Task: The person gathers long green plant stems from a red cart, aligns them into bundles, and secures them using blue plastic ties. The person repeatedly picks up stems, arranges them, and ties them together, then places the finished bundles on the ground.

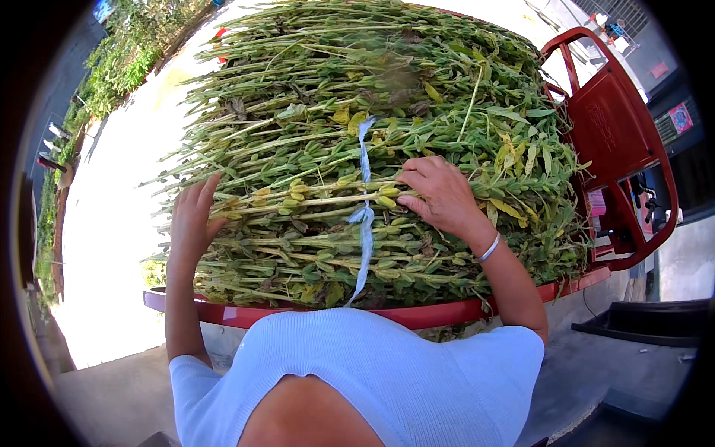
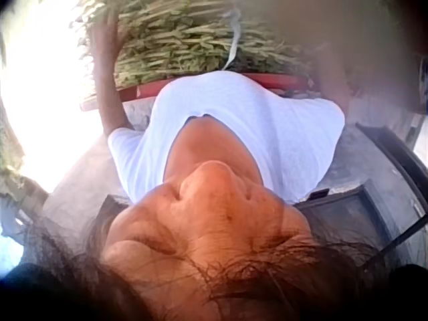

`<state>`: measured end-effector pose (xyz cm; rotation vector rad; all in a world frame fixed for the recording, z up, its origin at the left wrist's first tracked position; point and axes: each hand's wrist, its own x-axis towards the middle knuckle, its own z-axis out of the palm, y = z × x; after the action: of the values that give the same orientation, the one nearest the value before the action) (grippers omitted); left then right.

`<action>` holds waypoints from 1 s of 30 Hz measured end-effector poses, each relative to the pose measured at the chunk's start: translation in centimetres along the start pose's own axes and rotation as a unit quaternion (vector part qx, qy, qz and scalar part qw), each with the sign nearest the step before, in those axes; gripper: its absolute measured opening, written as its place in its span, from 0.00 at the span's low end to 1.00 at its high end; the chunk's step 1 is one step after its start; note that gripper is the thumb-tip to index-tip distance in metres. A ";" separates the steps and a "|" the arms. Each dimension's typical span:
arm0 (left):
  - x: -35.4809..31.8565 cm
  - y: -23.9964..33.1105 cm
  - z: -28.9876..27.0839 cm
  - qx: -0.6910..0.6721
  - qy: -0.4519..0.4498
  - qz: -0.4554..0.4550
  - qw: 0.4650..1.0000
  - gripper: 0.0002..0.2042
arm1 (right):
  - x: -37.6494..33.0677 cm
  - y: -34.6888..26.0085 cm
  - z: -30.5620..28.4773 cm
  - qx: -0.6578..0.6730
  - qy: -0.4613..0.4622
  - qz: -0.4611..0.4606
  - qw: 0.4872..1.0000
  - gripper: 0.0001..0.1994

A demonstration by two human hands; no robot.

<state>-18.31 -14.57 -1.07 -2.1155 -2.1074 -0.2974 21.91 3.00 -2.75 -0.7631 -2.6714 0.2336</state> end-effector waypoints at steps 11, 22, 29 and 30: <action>2.1 14.2 2.9 -0.079 0.097 0.224 0.967 0.18 | 0.1 -1.6 0.2 -0.037 -0.007 0.018 0.999 0.16; 3.2 14.1 6.6 -0.125 0.095 0.209 0.965 0.25 | 4.0 -0.6 -3.5 0.023 -0.061 -0.011 0.998 0.21; 3.4 14.1 6.0 -0.185 0.119 0.215 0.952 0.24 | 15.8 6.2 -1.6 -0.060 0.062 -0.011 0.996 0.17; 3.5 14.0 5.8 -0.217 0.118 0.216 0.945 0.24 | 17.4 7.6 -0.5 -0.066 0.080 -0.004 0.995 0.18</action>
<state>-4.08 -9.95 -5.37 -2.5447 -1.4916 -0.9732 11.94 18.82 0.77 -0.7758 -2.5571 -0.0079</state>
